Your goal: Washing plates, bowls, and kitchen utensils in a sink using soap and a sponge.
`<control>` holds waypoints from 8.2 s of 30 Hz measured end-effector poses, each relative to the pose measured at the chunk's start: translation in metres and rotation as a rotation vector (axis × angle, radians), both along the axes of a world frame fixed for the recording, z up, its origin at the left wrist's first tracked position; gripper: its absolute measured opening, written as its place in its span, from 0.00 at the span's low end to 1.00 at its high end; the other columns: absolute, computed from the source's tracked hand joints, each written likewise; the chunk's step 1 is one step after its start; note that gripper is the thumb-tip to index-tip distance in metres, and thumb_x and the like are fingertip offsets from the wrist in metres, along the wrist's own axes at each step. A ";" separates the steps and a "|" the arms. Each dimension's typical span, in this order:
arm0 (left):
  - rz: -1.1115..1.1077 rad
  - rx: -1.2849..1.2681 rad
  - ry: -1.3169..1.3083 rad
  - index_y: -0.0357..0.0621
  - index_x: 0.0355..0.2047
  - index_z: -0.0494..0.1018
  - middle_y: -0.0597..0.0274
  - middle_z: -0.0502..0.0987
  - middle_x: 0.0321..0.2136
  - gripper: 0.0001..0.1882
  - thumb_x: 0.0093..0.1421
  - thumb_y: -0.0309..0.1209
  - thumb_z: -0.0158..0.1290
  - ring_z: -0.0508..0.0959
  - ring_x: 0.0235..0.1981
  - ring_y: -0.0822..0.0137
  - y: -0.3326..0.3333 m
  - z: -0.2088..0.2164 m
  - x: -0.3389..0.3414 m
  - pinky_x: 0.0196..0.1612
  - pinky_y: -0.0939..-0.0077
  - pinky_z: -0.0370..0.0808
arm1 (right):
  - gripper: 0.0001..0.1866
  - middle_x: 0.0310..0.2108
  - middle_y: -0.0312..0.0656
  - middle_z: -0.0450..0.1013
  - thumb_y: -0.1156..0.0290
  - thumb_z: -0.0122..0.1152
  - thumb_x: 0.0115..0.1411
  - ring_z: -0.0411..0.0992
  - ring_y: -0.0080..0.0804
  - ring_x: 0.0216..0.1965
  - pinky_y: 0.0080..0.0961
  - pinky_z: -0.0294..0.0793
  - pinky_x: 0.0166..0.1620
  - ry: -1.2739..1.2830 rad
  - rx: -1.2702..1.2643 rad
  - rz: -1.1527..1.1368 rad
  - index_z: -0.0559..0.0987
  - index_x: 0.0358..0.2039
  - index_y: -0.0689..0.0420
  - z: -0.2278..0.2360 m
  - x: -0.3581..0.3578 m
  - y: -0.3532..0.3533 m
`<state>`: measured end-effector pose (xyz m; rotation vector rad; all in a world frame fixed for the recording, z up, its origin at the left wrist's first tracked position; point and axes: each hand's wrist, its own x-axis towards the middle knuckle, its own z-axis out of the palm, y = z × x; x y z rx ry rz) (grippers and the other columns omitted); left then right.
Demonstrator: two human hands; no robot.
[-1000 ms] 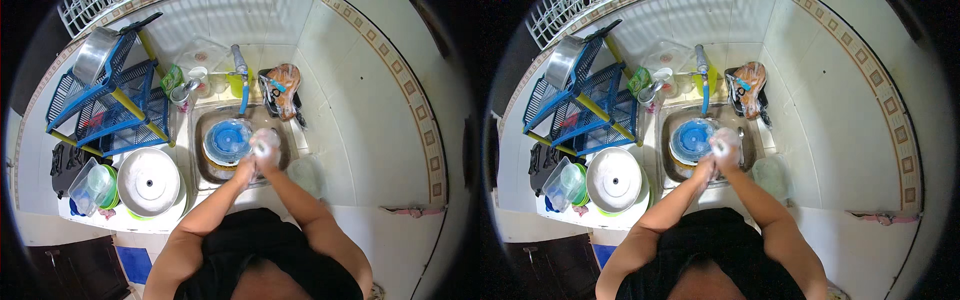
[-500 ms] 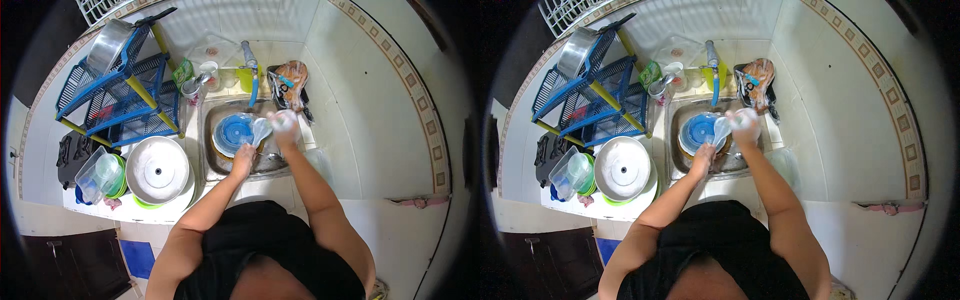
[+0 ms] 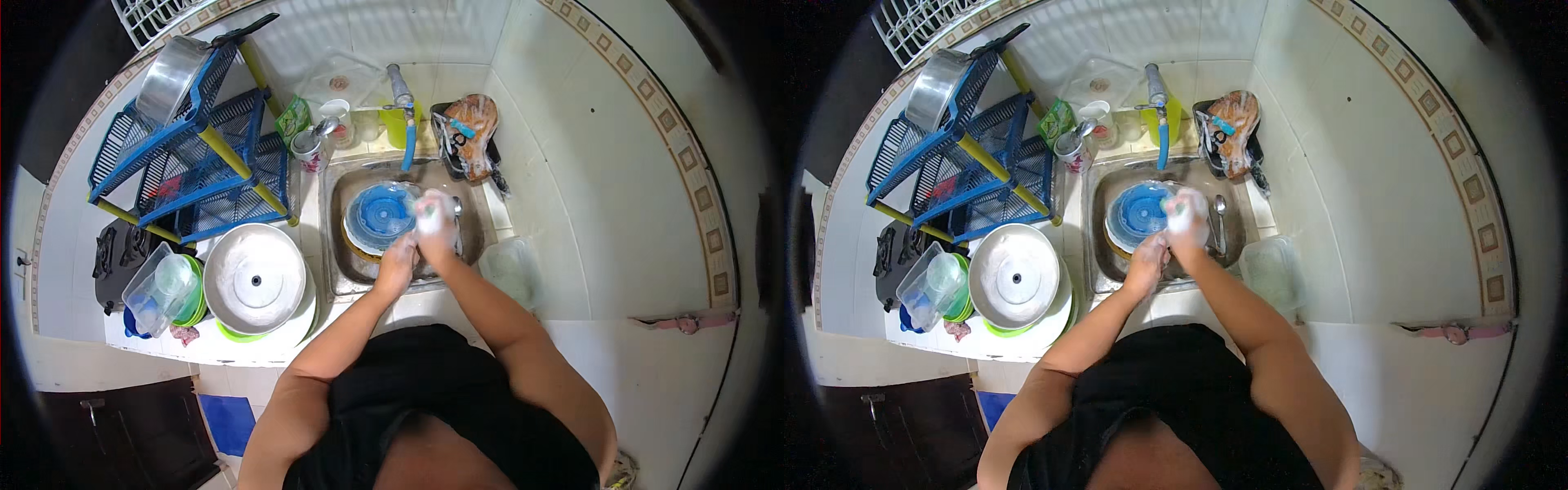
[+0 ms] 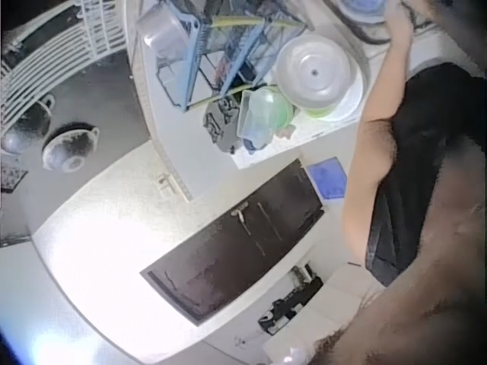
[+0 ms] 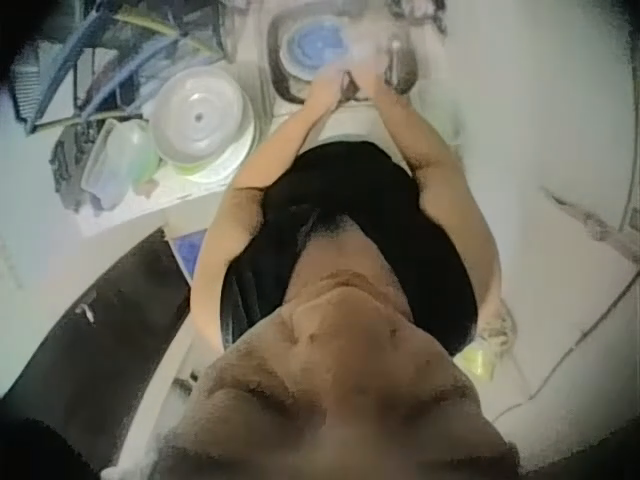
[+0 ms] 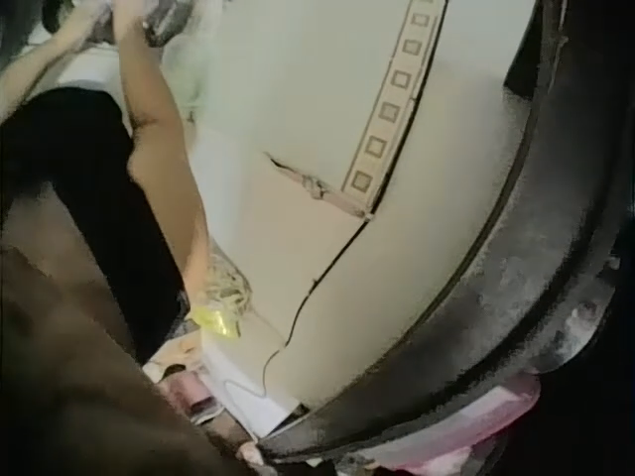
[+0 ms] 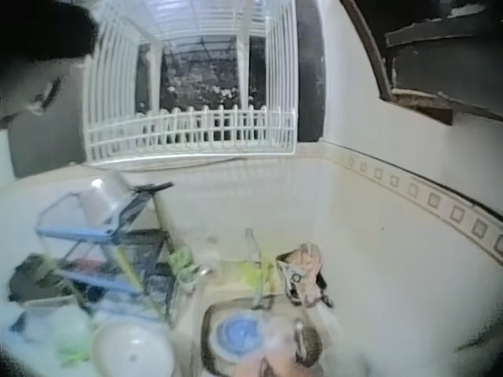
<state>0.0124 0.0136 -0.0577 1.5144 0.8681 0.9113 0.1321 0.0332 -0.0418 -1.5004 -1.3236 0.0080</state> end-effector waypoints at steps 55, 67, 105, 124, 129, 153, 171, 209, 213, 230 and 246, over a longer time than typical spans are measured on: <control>-0.089 0.260 0.949 0.52 0.51 0.66 0.45 0.76 0.28 0.23 0.56 0.46 0.46 0.77 0.33 0.49 -0.007 -0.042 -0.053 0.39 0.58 0.71 | 0.16 0.30 0.49 0.75 0.55 0.54 0.47 0.73 0.47 0.35 0.37 0.72 0.37 -0.330 -0.639 -0.254 0.79 0.31 0.51 0.073 0.157 0.130; -0.052 0.242 1.058 0.43 0.49 0.65 0.44 0.75 0.33 0.23 0.55 0.39 0.47 0.75 0.36 0.50 -0.012 -0.039 -0.052 0.42 0.59 0.70 | 0.14 0.39 0.50 0.73 0.68 0.52 0.49 0.73 0.43 0.42 0.36 0.73 0.43 -0.732 -1.364 0.295 0.78 0.37 0.57 -0.025 0.072 0.054; -0.165 0.478 0.533 0.39 0.46 0.66 0.46 0.70 0.38 0.14 0.61 0.31 0.42 0.68 0.45 0.48 0.021 0.031 -0.006 0.53 0.61 0.62 | 0.16 0.27 0.37 0.74 0.71 0.69 0.41 0.71 0.26 0.30 0.25 0.69 0.30 0.497 -0.857 0.569 0.76 0.31 0.60 0.089 0.069 0.011; -0.141 -0.559 -0.109 0.47 0.31 0.67 0.70 0.61 0.14 0.12 0.64 0.39 0.37 0.59 0.11 0.75 0.003 0.058 0.014 0.11 0.80 0.54 | 0.13 0.21 0.42 0.73 0.59 0.62 0.49 0.72 0.39 0.22 0.30 0.70 0.28 -0.062 -0.042 0.060 0.78 0.22 0.56 0.038 0.007 0.007; -0.144 -0.562 -0.069 0.48 0.44 0.67 0.70 0.60 0.15 0.15 0.64 0.40 0.36 0.58 0.11 0.75 -0.006 0.058 0.020 0.11 0.81 0.55 | 0.15 0.23 0.40 0.74 0.56 0.58 0.53 0.71 0.34 0.23 0.30 0.68 0.27 0.148 -0.296 -0.378 0.76 0.22 0.56 0.006 0.033 0.035; -0.165 -0.909 -0.071 0.49 0.26 0.65 0.74 0.62 0.15 0.17 0.62 0.47 0.41 0.57 0.13 0.81 0.003 0.037 0.019 0.12 0.86 0.50 | 0.12 0.25 0.35 0.69 0.63 0.59 0.55 0.68 0.24 0.22 0.21 0.67 0.22 1.392 -0.527 0.203 0.73 0.35 0.56 -0.002 0.043 0.015; -0.085 0.185 0.790 0.43 0.31 0.73 0.49 0.75 0.30 0.08 0.53 0.30 0.47 0.75 0.32 0.50 0.008 -0.059 -0.050 0.37 0.58 0.70 | 0.16 0.31 0.44 0.76 0.53 0.53 0.49 0.73 0.43 0.34 0.34 0.72 0.36 -0.379 -0.650 -0.082 0.80 0.30 0.50 0.021 0.147 0.104; -0.024 0.218 0.873 0.43 0.26 0.72 0.45 0.75 0.26 0.14 0.56 0.39 0.43 0.74 0.30 0.46 0.004 -0.045 -0.043 0.35 0.54 0.71 | 0.13 0.42 0.33 0.74 0.69 0.56 0.52 0.74 0.30 0.40 0.34 0.77 0.33 -0.955 -1.787 0.352 0.79 0.40 0.47 -0.115 0.067 0.005; -0.039 0.195 0.888 0.41 0.26 0.71 0.45 0.74 0.28 0.13 0.56 0.38 0.43 0.74 0.31 0.46 0.003 -0.047 -0.045 0.35 0.54 0.71 | 0.13 0.42 0.34 0.74 0.64 0.53 0.53 0.74 0.32 0.40 0.33 0.76 0.35 -1.013 -1.753 0.272 0.79 0.39 0.47 -0.129 0.064 -0.005; -0.182 0.414 0.588 0.43 0.46 0.68 0.52 0.71 0.46 0.15 0.58 0.28 0.43 0.68 0.50 0.54 0.014 -0.007 -0.001 0.55 0.51 0.56 | 0.08 0.22 0.45 0.73 0.68 0.56 0.43 0.71 0.41 0.24 0.31 0.70 0.25 0.564 -1.047 0.677 0.79 0.25 0.54 0.047 0.081 0.001; -0.130 0.198 0.259 0.38 0.39 0.70 0.46 0.74 0.29 0.12 0.56 0.27 0.42 0.75 0.29 0.55 -0.004 0.015 0.005 0.35 0.66 0.70 | 0.10 0.32 0.43 0.73 0.68 0.54 0.52 0.70 0.41 0.31 0.36 0.69 0.35 -0.413 0.017 0.166 0.77 0.34 0.56 0.019 0.024 0.003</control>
